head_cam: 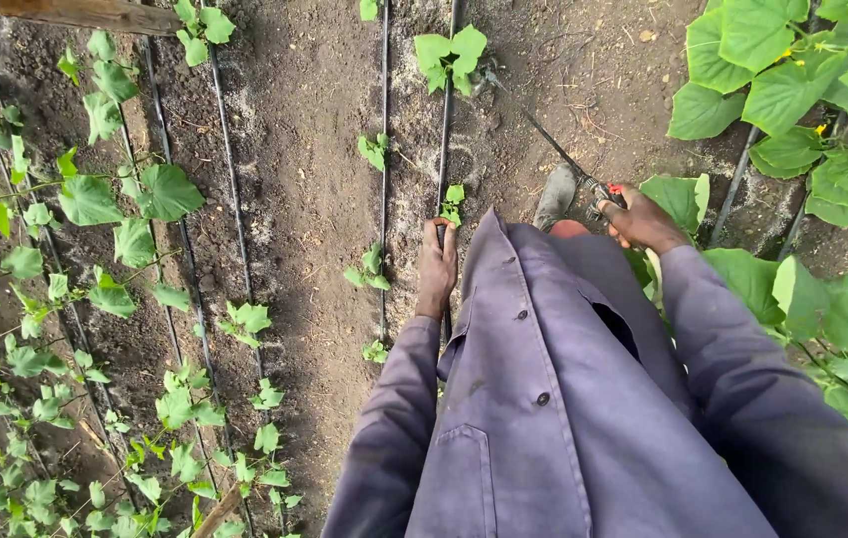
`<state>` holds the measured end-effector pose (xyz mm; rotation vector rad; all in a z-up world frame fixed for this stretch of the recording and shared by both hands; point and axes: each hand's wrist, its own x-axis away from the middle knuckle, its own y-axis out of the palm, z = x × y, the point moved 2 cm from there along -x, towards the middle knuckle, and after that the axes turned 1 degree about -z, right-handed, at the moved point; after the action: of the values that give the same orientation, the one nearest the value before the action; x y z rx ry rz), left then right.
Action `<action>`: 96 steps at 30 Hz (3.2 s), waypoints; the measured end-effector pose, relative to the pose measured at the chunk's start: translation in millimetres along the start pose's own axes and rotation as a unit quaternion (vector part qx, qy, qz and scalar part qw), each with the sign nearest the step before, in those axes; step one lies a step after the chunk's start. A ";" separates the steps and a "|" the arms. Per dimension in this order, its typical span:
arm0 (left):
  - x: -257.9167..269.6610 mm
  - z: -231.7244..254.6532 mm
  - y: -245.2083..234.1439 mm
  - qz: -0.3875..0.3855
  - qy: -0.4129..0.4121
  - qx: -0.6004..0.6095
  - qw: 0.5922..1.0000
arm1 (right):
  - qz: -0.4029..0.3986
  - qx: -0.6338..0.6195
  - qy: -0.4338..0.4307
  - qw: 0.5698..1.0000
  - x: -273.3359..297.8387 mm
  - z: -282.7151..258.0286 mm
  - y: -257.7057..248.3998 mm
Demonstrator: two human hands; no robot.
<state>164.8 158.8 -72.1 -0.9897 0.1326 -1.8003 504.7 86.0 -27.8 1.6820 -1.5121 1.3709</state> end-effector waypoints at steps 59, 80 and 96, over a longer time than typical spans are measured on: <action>-135.3 269.7 -93.3 0.225 0.103 0.101 0.964 | -0.101 0.278 -0.119 0.948 -270.9 -234.8 -117.3; -238.6 160.6 -16.5 0.092 -0.008 0.043 0.995 | -0.043 0.271 -0.155 0.949 -280.4 -216.3 -103.5; -264.6 161.0 -22.5 0.011 0.036 0.034 0.999 | 0.062 0.205 0.014 0.977 -228.0 -140.9 -148.8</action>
<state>291.2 440.8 -103.6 -0.8720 0.1251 -1.8084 621.4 346.0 -140.7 1.8171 -1.4065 1.8672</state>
